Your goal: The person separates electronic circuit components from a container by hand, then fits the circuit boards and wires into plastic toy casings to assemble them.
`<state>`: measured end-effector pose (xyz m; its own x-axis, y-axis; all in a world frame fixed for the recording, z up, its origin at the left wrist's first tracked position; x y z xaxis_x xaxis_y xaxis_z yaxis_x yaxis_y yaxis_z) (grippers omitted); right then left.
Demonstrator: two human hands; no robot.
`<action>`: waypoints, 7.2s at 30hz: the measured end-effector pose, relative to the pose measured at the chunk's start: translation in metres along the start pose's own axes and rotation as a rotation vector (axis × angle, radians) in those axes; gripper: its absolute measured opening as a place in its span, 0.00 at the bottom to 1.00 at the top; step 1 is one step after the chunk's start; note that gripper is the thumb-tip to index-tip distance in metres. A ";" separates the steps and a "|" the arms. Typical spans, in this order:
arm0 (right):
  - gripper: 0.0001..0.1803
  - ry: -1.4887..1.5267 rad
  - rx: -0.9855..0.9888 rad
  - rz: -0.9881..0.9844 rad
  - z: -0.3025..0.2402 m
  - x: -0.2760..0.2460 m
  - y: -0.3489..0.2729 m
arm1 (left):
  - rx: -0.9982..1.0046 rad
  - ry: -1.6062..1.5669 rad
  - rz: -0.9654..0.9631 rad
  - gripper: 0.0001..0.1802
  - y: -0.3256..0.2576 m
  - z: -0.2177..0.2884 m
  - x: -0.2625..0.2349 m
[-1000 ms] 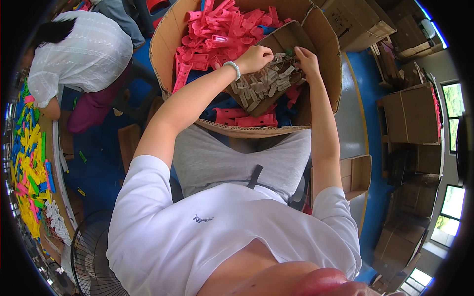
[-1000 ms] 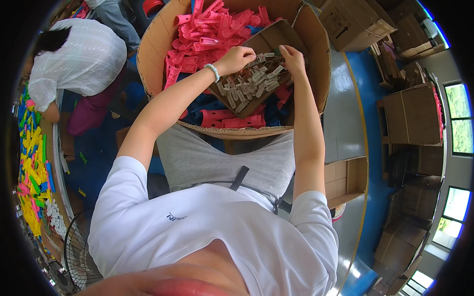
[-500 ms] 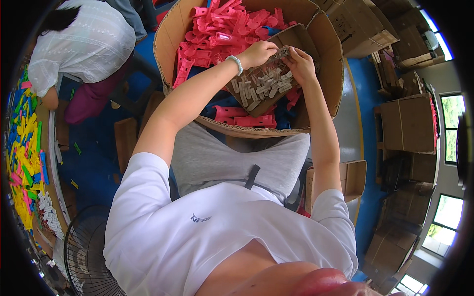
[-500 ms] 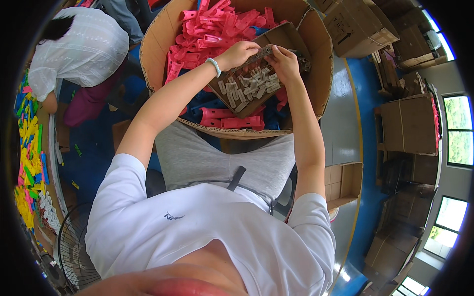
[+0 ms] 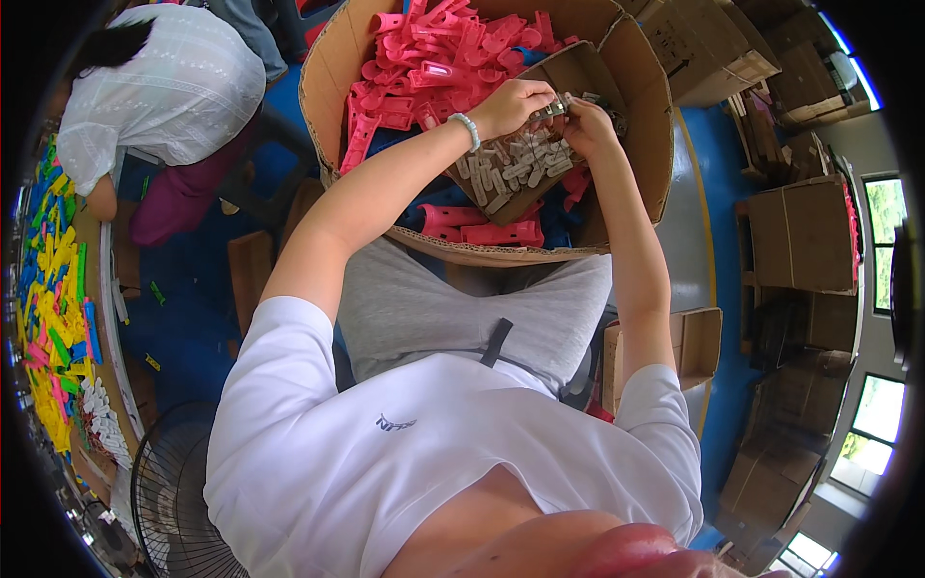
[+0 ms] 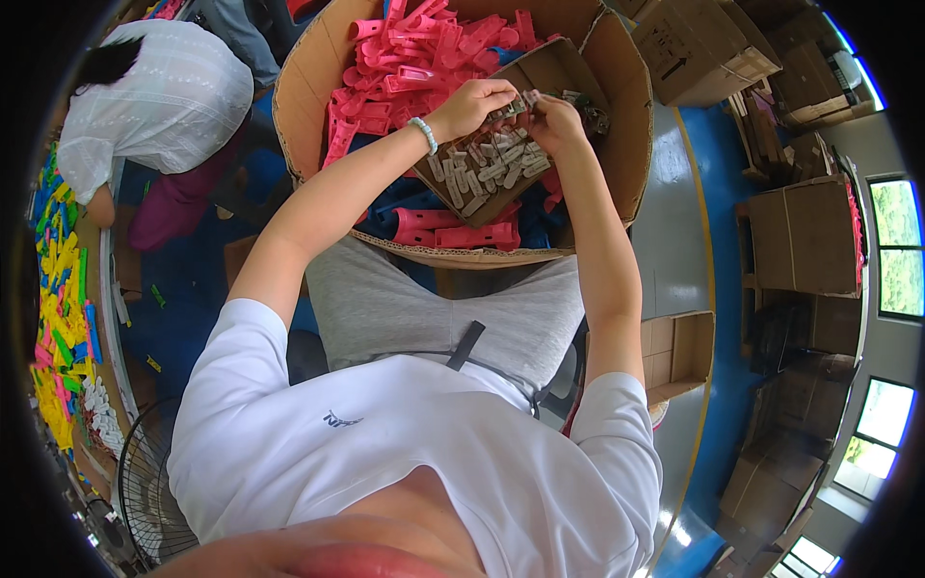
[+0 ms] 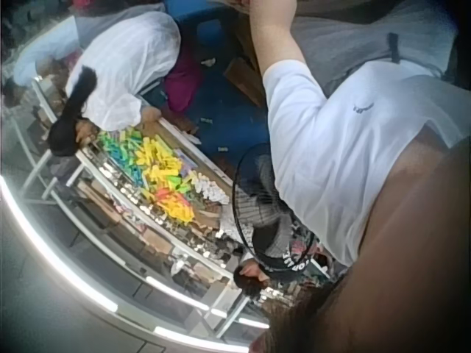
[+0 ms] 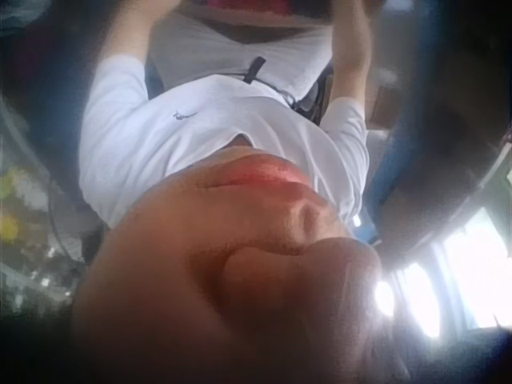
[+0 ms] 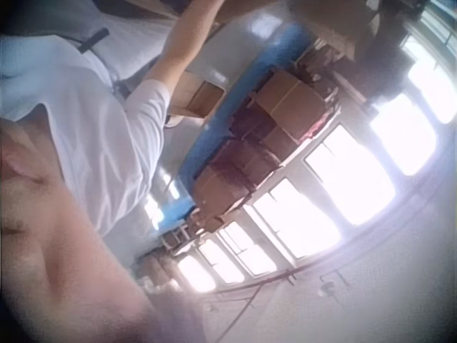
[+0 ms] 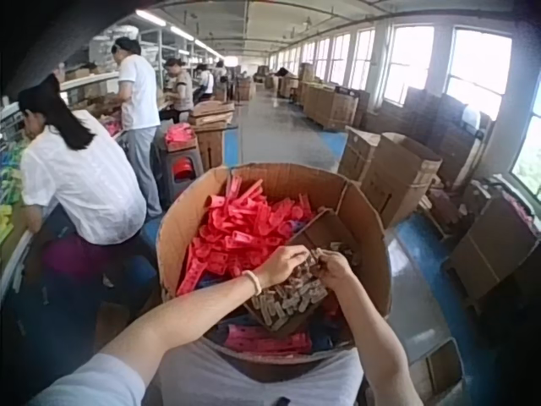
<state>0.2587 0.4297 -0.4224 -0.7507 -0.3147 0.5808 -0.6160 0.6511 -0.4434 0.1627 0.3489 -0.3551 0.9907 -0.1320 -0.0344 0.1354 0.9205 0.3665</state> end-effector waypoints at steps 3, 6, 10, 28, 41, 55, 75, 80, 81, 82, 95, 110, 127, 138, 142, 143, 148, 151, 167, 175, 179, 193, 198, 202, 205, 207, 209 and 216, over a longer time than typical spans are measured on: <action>0.13 -0.081 -0.330 0.189 -0.055 -0.050 -0.005 | -0.009 0.069 0.008 0.13 0.003 0.003 0.002; 0.28 -1.113 -0.629 1.072 -0.121 -0.114 -0.047 | -0.111 0.023 -0.081 0.13 0.008 -0.020 0.013; 0.23 -0.798 -0.350 0.453 -0.055 -0.034 -0.017 | -0.076 0.249 -0.054 0.14 -0.004 -0.036 -0.022; 0.12 -0.183 -0.202 -0.122 -0.020 0.021 -0.021 | -0.055 0.084 0.031 0.14 0.004 -0.020 -0.021; 0.11 -0.155 -0.092 -0.125 -0.018 0.021 -0.016 | -0.042 -0.131 0.046 0.14 0.008 -0.007 -0.009; 0.10 -0.238 -0.490 0.119 -0.049 0.034 -0.048 | -0.084 -0.153 0.108 0.14 0.008 -0.005 -0.017; 0.10 -0.134 -0.332 -0.043 -0.044 0.018 -0.031 | -0.063 -0.133 -0.148 0.14 0.013 0.001 0.003; 0.09 -0.229 -0.474 0.019 -0.051 0.025 -0.037 | 0.009 -0.008 -0.067 0.12 0.014 -0.005 -0.008; 0.09 -0.232 -0.475 0.014 -0.051 0.028 -0.036 | 0.077 0.081 0.017 0.11 0.015 -0.001 -0.017; 0.09 -0.253 -0.490 0.042 -0.051 0.026 -0.039 | 0.077 0.079 0.016 0.11 0.014 0.000 -0.013; 0.09 -0.158 -0.345 -0.003 -0.042 0.022 -0.034 | -0.069 -0.196 0.131 0.10 0.008 0.003 -0.009; 0.17 -0.242 -0.383 0.364 -0.067 -0.041 -0.019 | -0.039 -0.213 0.033 0.11 0.009 0.010 0.005; 0.12 -0.256 -0.400 0.008 -0.047 0.028 -0.041 | 0.054 -0.061 0.123 0.13 0.019 0.010 -0.023; 0.11 -0.272 -0.473 0.036 -0.052 0.031 -0.041 | 0.044 -0.040 0.135 0.11 0.017 0.005 -0.030; 0.10 -0.290 -0.467 0.008 -0.052 0.028 -0.041 | -0.002 0.009 0.083 0.11 0.017 0.001 -0.022; 0.10 -0.289 -0.466 0.008 -0.053 0.026 -0.040 | 0.014 0.072 0.064 0.11 0.018 0.003 -0.021; 0.10 -0.284 -0.387 0.005 -0.049 0.027 -0.035 | 0.038 0.077 0.065 0.10 0.019 0.004 -0.023; 0.10 -0.249 -0.295 0.013 -0.042 0.024 -0.032 | 0.008 -0.017 0.109 0.09 0.017 0.001 -0.026; 0.31 -1.094 -0.711 0.649 -0.099 -0.028 -0.030 | -0.076 0.190 0.299 0.09 0.006 -0.012 -0.054; 0.16 -0.626 -0.505 0.164 -0.068 -0.001 -0.017 | 0.069 0.363 0.218 0.11 0.012 -0.004 -0.052; 0.23 -1.057 -0.794 1.029 -0.120 -0.070 -0.072 | 0.048 1.158 -0.132 0.11 -0.005 -0.022 -0.027; 0.21 -1.240 -0.292 0.615 -0.050 -0.075 -0.002 | 0.076 1.811 -0.269 0.07 -0.017 -0.055 0.003; 0.18 -0.964 -0.221 0.422 -0.031 -0.060 0.008 | 0.042 1.405 -0.193 0.09 -0.012 -0.054 -0.014; 0.17 -0.588 -0.200 0.330 -0.027 -0.056 -0.002 | -0.106 0.678 -0.261 0.16 0.000 -0.044 -0.017; 0.16 -0.324 -0.112 0.083 -0.022 -0.046 0.002 | -0.203 0.240 -0.212 0.15 -0.003 -0.031 -0.021; 0.14 -0.284 -0.187 -0.042 -0.033 -0.035 0.000 | -0.236 0.010 -0.204 0.12 -0.002 -0.021 -0.022; 0.13 -0.210 -0.199 -0.087 -0.036 -0.025 -0.007 | -0.235 0.033 -0.252 0.14 -0.001 -0.012 -0.027; 0.12 -0.272 -0.352 -0.146 -0.044 0.024 -0.030 | 0.018 0.330 -0.260 0.19 0.011 0.011 -0.037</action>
<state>0.2701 0.4327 -0.3652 -0.7267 -0.5595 0.3985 -0.6365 0.7667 -0.0843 0.1269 0.3603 -0.3392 0.8763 -0.2316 -0.4225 0.3843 0.8649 0.3229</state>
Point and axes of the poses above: each hand's wrist, its own y-axis towards the middle knuckle, its own x-axis out of the palm, z = x × y, the point moved 10 cm from there along y, towards the middle knuckle, and after that the axes turned 11 degrees about x, right-handed, at the moved point
